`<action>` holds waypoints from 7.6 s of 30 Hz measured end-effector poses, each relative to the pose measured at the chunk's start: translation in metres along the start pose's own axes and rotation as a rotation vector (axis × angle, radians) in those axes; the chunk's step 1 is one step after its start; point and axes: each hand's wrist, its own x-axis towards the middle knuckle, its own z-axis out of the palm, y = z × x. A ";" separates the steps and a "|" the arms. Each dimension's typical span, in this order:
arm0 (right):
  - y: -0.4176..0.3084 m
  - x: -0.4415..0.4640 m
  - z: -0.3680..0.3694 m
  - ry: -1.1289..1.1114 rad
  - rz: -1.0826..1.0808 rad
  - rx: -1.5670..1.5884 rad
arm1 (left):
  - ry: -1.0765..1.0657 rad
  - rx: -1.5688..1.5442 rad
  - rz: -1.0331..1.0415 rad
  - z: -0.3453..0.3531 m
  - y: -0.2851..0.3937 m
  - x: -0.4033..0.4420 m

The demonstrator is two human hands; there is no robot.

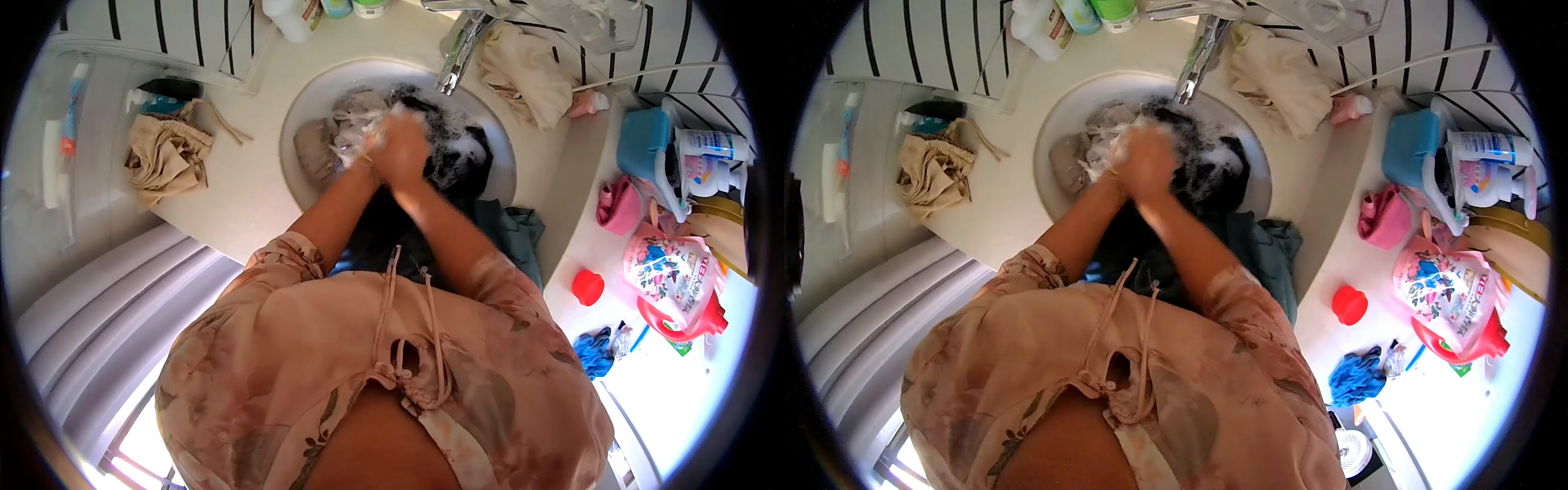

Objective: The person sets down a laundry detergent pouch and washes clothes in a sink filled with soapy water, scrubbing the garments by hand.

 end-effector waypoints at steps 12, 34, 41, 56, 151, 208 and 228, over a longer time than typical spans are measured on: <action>-0.001 -0.005 -0.005 0.102 -0.043 -0.058 | -0.165 -0.463 0.173 0.037 -0.029 -0.039; -0.021 -0.014 -0.012 0.211 -0.119 0.121 | -0.488 -0.587 -0.255 -0.041 0.014 0.025; -0.043 0.007 -0.016 0.038 -0.252 -0.218 | -0.142 -0.126 0.181 -0.020 0.004 -0.020; 0.005 0.003 -0.095 -0.711 0.781 0.790 | -0.367 1.607 0.412 0.025 0.009 -0.146; -0.129 -0.087 -0.187 -0.094 -0.050 0.006 | -0.383 0.454 -0.246 -0.021 -0.059 -0.230; 0.047 -0.171 -0.333 0.230 0.629 -0.778 | -0.720 -0.222 -0.118 0.013 -0.028 -0.204; -0.104 -0.139 -0.091 -0.120 -0.348 -0.063 | -0.472 -0.061 0.017 0.003 -0.029 -0.194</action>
